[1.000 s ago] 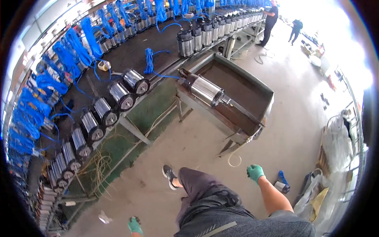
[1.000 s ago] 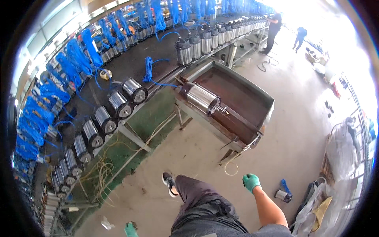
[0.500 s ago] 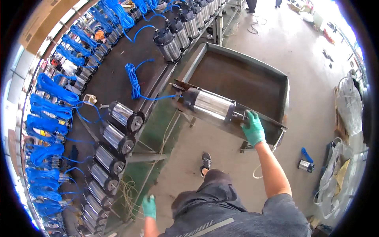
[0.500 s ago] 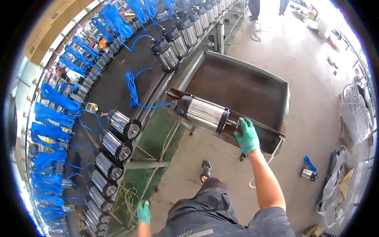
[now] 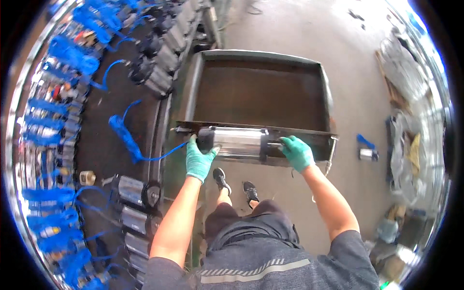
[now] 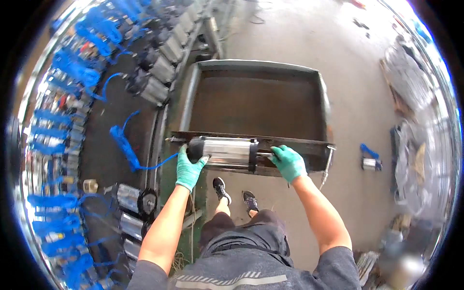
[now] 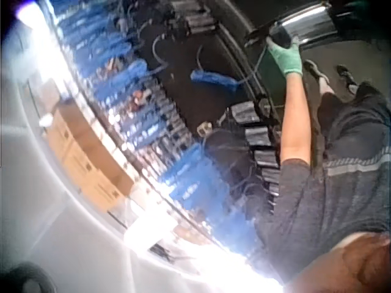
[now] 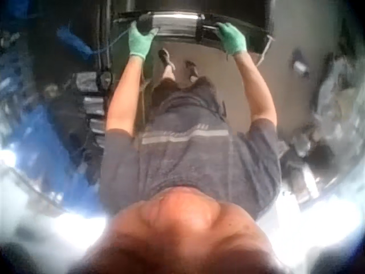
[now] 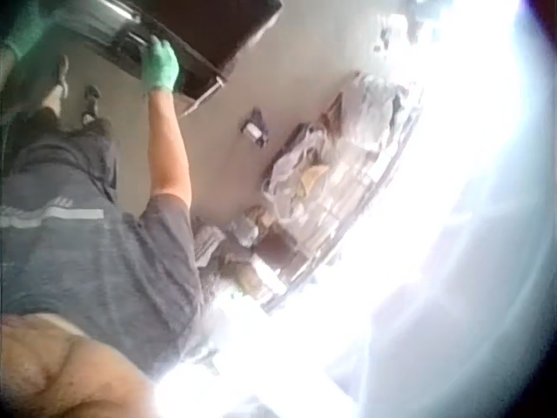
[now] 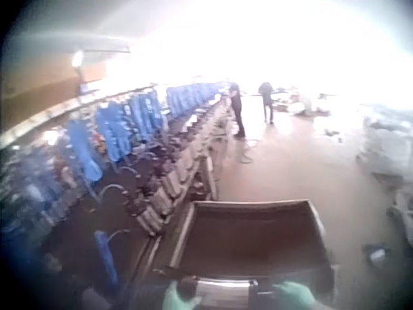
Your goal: The person places a water pump into a testing tank, connects a hose and cable, and then uses a wrench to tighten the connections before submerging and removing it.
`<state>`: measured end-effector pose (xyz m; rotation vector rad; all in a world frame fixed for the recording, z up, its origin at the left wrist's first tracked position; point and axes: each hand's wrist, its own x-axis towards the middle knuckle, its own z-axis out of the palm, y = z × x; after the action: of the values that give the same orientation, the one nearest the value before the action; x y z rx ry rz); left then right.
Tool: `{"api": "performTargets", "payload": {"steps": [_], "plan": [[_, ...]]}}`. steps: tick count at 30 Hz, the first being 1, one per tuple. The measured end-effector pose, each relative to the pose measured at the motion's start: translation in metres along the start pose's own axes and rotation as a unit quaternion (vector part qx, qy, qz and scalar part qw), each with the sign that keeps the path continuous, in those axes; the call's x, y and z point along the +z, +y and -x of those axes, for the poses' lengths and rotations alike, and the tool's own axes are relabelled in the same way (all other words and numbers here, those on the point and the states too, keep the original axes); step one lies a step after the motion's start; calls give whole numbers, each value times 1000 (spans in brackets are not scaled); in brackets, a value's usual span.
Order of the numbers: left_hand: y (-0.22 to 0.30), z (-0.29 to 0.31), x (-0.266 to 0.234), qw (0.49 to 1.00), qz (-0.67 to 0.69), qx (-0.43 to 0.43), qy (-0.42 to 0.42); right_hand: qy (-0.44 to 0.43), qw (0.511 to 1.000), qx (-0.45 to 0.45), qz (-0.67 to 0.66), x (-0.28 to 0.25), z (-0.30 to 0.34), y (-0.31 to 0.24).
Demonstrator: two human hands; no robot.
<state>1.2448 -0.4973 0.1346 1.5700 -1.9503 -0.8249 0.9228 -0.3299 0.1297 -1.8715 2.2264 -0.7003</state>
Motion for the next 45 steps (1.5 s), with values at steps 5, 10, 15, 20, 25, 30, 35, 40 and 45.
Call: {"api": "performTargets", "payload": {"steps": [5, 10, 15, 20, 25, 30, 35, 40, 45], "plan": [[-14, -3, 7, 999, -22, 27, 26, -179, 895, 307, -269, -1, -21, -4], [-22, -6, 7, 998, 6, 64, 15, -293, 721, 532, -334, 8, -41, 3], [-25, -12, 2, 993, 112, -24, -38, -56, 906, 342, -242, 10, -12, -16], [-23, -14, -3, 996, 76, 3, -55, -98, 994, 30, 30, -7, 8, -9], [-22, -14, 1, 993, 99, -40, -59, -103, 977, 63, -176, 1, 3, 3], [-26, -14, 0, 995, 69, -47, -57, -198, 756, 438, -444, 7, -20, 0], [-22, -13, -3, 997, 59, -11, -55, -85, 947, 166, -261, -3, 2, -3], [-17, -13, -2, 998, 22, 5, -55, -158, 980, 82, -88, -10, 3, 12], [-19, -12, -1, 996, 66, -12, -56, -282, 829, 347, -336, -14, -24, 15]]}}
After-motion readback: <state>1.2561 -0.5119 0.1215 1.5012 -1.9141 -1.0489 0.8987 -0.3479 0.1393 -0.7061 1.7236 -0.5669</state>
